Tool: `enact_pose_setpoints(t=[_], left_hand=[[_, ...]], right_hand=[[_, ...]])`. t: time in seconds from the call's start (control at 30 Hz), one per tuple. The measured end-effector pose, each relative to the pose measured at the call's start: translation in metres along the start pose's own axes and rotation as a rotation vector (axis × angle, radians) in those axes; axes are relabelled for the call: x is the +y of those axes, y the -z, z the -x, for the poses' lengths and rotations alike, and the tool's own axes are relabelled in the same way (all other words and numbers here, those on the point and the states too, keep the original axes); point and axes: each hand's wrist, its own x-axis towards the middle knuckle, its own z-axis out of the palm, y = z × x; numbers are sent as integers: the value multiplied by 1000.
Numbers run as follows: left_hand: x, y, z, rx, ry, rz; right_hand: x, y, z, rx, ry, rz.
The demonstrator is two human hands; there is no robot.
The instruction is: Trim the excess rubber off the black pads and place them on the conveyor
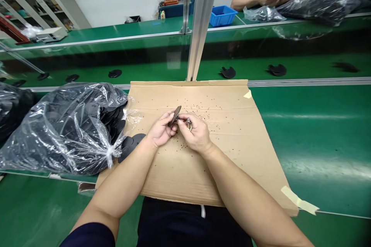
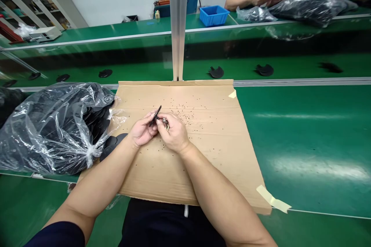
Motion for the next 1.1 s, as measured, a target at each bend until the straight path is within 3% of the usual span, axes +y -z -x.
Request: enact_pose_setpoints(t=[0.43,0.53,0.67,0.77,0.87,0.93,1.0,1.1], left_hand=[[-7,1,2,-44,-23,-27],[-9,-2,0,42,-115,-31],[3,-2,-20,339,-369,-106],[36,1,-55,573,-553,-399],[85,0,-96,699,-753,-947],[111,-5,-118,690,-827,-1285],[120,-11,-129,671,-825,-1494],[100,-15,-125,569,-732,-1634]], right_hand=[[6,1,-2,-62,291,305],[8,-2,-1,-15,181,211],[21,-2,-2,188,-101,53],[31,1,-6,318,-264,-16],[35,3,-8,339,-304,-42],[35,2,-6,322,-299,-34],[32,2,-4,315,-306,-43],[28,7,-8,358,-358,-97]])
